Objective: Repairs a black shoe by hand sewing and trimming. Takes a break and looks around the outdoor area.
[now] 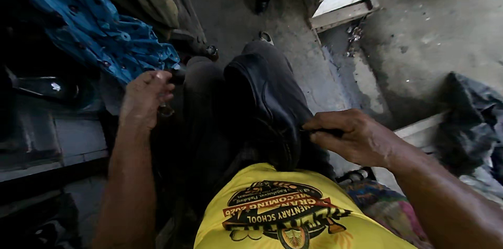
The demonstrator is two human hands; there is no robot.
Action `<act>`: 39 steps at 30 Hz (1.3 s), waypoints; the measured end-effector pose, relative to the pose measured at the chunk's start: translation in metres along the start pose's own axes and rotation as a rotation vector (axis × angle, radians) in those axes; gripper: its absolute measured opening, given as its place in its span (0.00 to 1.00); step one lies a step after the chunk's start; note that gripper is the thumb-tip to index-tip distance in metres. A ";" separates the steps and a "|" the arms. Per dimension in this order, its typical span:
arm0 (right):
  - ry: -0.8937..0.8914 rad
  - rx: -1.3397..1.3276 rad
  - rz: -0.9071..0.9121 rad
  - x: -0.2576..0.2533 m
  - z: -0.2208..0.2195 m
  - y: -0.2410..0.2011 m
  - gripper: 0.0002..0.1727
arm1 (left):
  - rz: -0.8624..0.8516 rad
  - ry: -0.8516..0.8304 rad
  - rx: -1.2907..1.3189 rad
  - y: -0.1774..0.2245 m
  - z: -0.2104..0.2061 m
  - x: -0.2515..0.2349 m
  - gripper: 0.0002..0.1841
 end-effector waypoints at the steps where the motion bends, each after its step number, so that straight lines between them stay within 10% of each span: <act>1: -0.002 -0.001 -0.011 0.001 0.000 0.001 0.12 | -0.068 0.023 -0.210 0.008 -0.003 0.007 0.21; 6: -0.048 -0.048 -0.053 0.002 -0.004 0.006 0.15 | -0.494 -0.434 -0.346 0.066 -0.109 0.070 0.15; 13: -0.024 -0.044 -0.027 0.005 -0.002 -0.003 0.14 | -0.046 -1.093 -0.668 0.046 -0.190 0.084 0.13; 17: -0.007 -0.048 0.008 0.004 -0.002 -0.005 0.13 | -0.067 -1.052 -0.696 0.051 -0.187 0.079 0.09; 23: -0.009 -0.062 0.001 0.005 -0.003 -0.002 0.13 | -0.553 -0.842 -0.345 0.085 -0.140 0.084 0.14; 29: -0.013 -0.060 0.015 0.003 -0.006 -0.005 0.12 | -0.022 -1.048 0.680 0.048 -0.154 0.082 0.09; 33: -0.016 -0.059 0.004 0.003 -0.006 -0.006 0.13 | -0.145 -0.756 -0.038 0.043 -0.162 0.069 0.07; 39: 0.005 -0.083 -0.012 0.005 -0.008 -0.006 0.13 | -0.123 -1.075 -0.345 0.043 -0.194 0.077 0.11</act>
Point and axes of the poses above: each hand's wrist, its own x-axis away from the middle knuckle, its own z-axis out of the back of the hand, y = z × x, the point moved 9 cm from there along -x, towards the middle knuckle, and after that the axes turned 10 degrees about x, right-handed, at the moved point
